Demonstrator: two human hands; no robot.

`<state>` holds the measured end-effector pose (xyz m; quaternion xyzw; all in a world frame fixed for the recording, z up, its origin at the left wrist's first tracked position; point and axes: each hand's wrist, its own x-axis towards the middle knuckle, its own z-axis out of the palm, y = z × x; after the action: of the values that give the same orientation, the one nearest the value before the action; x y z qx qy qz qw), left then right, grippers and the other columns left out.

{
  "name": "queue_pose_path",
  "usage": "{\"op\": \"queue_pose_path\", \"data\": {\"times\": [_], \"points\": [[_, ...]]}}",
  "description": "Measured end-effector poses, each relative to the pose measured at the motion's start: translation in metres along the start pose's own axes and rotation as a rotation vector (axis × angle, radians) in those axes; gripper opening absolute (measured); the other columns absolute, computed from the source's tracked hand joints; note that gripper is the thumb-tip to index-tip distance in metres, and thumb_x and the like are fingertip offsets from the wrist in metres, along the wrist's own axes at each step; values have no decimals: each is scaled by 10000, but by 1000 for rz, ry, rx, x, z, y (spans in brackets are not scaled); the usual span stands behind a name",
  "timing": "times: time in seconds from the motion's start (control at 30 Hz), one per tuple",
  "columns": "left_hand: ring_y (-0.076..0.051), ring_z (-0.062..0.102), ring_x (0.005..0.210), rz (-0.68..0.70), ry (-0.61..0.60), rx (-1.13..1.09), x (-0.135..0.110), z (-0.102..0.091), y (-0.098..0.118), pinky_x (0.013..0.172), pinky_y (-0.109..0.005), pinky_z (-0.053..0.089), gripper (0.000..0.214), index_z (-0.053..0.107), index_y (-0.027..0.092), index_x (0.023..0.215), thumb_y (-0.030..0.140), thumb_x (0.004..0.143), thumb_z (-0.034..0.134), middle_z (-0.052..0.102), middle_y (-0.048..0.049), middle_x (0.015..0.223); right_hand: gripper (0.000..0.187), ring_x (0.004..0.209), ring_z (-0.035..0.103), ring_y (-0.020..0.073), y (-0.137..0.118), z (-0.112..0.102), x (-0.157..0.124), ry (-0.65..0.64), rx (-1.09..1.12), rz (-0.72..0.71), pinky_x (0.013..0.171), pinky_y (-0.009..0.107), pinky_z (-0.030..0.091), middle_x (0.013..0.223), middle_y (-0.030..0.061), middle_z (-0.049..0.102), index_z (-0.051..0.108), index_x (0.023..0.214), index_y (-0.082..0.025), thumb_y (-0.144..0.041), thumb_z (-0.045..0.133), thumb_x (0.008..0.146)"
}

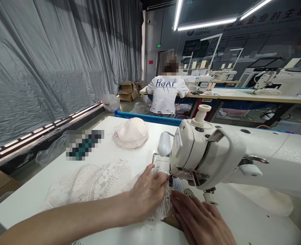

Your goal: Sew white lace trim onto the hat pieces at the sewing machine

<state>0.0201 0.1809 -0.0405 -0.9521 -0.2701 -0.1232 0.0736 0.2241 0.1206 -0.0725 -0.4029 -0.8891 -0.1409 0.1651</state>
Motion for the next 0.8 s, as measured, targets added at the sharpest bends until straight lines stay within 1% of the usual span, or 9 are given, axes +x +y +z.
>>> {"op": "queue_pose_path", "data": {"times": [0.17, 0.27, 0.4, 0.47, 0.53, 0.6, 0.67, 0.73, 0.8], "points": [[-187, 525, 870, -66, 23, 50, 1, 5, 0, 1011, -453, 320, 197, 557, 117, 889, 12, 789, 425, 563, -79, 955, 324, 858, 630, 178, -2, -1, 3, 47, 6, 49, 695, 309, 430, 1207, 115, 612, 569, 1185, -155, -158, 356, 940], [-215, 522, 932, -76, 3, 60, 3, 7, -1, 1026, -474, 307, 203, 559, 112, 953, 68, 798, 437, 566, -100, 995, 312, 841, 633, 175, -1, 0, 3, 61, -1, 49, 692, 308, 437, 1184, 124, 618, 566, 1179, -145, -167, 362, 944], [-253, 495, 1030, -111, -45, 162, 8, 8, -1, 1052, -474, 293, 261, 575, 85, 1032, 135, 802, 462, 565, -130, 1049, 308, 826, 636, 173, 0, 2, 2, 88, -6, 50, 696, 309, 451, 1179, 129, 624, 571, 1169, -135, -190, 356, 956], [-262, 487, 1067, -160, -74, 211, 11, 10, 1, 1063, -469, 288, 274, 580, 68, 1045, 128, 798, 477, 563, -138, 1079, 309, 790, 640, 171, 1, 2, 3, 95, -7, 75, 687, 309, 461, 1139, 117, 647, 586, 1147, -145, -203, 344, 965], [-281, 463, 1128, -187, -95, 233, 10, 12, 5, 1058, -480, 295, 321, 562, 53, 1096, 132, 790, 503, 539, -159, 1173, 315, 758, 645, 173, 1, 0, 6, 90, -18, 128, 669, 307, 475, 1084, 107, 670, 602, 1121, -158, -226, 332, 973], [-314, 411, 1204, -174, -101, 246, 5, 13, 12, 1040, -505, 310, 383, 543, 54, 1147, 147, 776, 528, 479, -182, 1293, 334, 690, 648, 174, 1, -4, 12, 92, -48, 180, 627, 308, 491, 1015, 102, 691, 620, 1078, -168, -250, 312, 978], [-348, 394, 1225, -128, -96, 236, -5, 16, 26, 1003, -526, 342, 400, 560, 60, 1141, 169, 756, 551, 450, -196, 1341, 366, 616, 645, 176, -2, -7, 16, 120, -63, 199, 571, 317, 504, 967, 101, 699, 634, 1017, -172, -261, 282, 978], [-352, 477, 1144, -109, -95, 181, -17, 21, 45, 903, -495, 429, 376, 586, 64, 1114, 161, 753, 547, 517, -205, 1276, 369, 609, 652, 187, -5, -5, 17, 177, -11, 185, 551, 332, 525, 954, 104, 694, 634, 972, -176, -306, 288, 972], [-294, 601, 917, -169, -127, 71, -29, 29, 63, 692, -390, 500, 369, 579, 74, 1133, 132, 777, 505, 637, -191, 1074, 327, 730, 676, 222, -7, 2, 12, 244, 110, 141, 596, 350, 557, 978, 101, 681, 630, 967, -204, -387, 361, 946]]}}
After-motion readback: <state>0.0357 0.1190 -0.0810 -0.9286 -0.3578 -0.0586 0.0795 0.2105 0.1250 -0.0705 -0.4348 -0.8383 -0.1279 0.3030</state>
